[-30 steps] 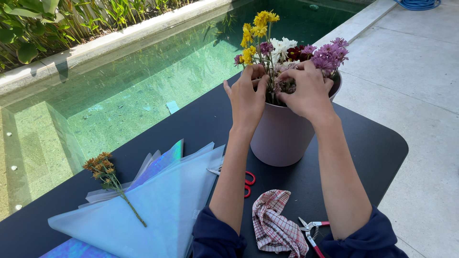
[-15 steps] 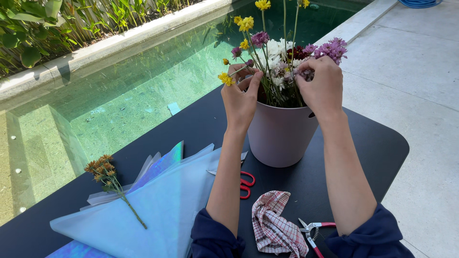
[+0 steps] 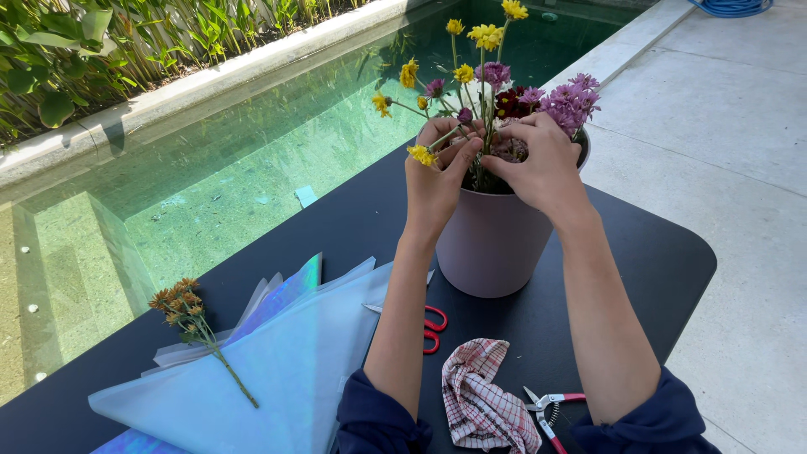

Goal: The person trims the stems of yellow and purple flowers using shears, wipes the stems with a cloth, and then arranges the flowers on sheets of iridescent paper, securing them with tape.

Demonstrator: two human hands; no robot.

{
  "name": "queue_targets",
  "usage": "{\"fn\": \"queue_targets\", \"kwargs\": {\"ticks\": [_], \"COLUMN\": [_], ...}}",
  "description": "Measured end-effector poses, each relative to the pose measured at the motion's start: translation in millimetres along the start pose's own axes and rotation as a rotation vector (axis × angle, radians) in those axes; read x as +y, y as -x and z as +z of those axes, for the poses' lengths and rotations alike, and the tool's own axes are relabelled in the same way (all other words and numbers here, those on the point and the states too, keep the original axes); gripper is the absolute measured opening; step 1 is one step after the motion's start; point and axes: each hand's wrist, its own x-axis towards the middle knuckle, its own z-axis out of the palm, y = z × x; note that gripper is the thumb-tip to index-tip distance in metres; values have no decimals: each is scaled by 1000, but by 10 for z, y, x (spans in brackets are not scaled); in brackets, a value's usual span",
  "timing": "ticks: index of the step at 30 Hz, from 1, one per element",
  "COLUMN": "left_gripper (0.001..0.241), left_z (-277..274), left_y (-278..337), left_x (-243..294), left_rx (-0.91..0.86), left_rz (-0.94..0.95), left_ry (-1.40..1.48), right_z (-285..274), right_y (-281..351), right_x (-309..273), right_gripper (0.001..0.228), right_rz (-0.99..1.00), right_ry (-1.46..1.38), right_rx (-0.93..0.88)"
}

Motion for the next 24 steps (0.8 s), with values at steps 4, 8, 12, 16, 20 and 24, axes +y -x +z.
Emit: {"fn": "queue_targets", "kwargs": {"ticks": [4, 8, 12, 16, 20, 24], "left_gripper": [13, 10, 10, 9, 43, 29], "left_z": [-48, -63, 11, 104, 187, 207], "left_y": [49, 114, 238, 254, 176, 114], "left_x": [30, 73, 119, 79, -9, -40], "left_rx": [-19, 44, 282, 238, 48, 83], "left_rz": [71, 135, 304, 238, 35, -33], "left_ry": [-123, -339, -553, -729, -812, -650], "right_z": [120, 175, 122, 62, 105, 112], "right_y": [-3, -63, -54, 15, 21, 52], "right_x": [112, 259, 230, 82, 142, 100], "right_gripper": [23, 18, 23, 19, 15, 16], "right_rz": [-12, -12, -17, -45, -148, -188], "right_ry": [-63, -238, -337, -381, -367, -421], "right_rx": [118, 263, 283, 291, 269, 216]}}
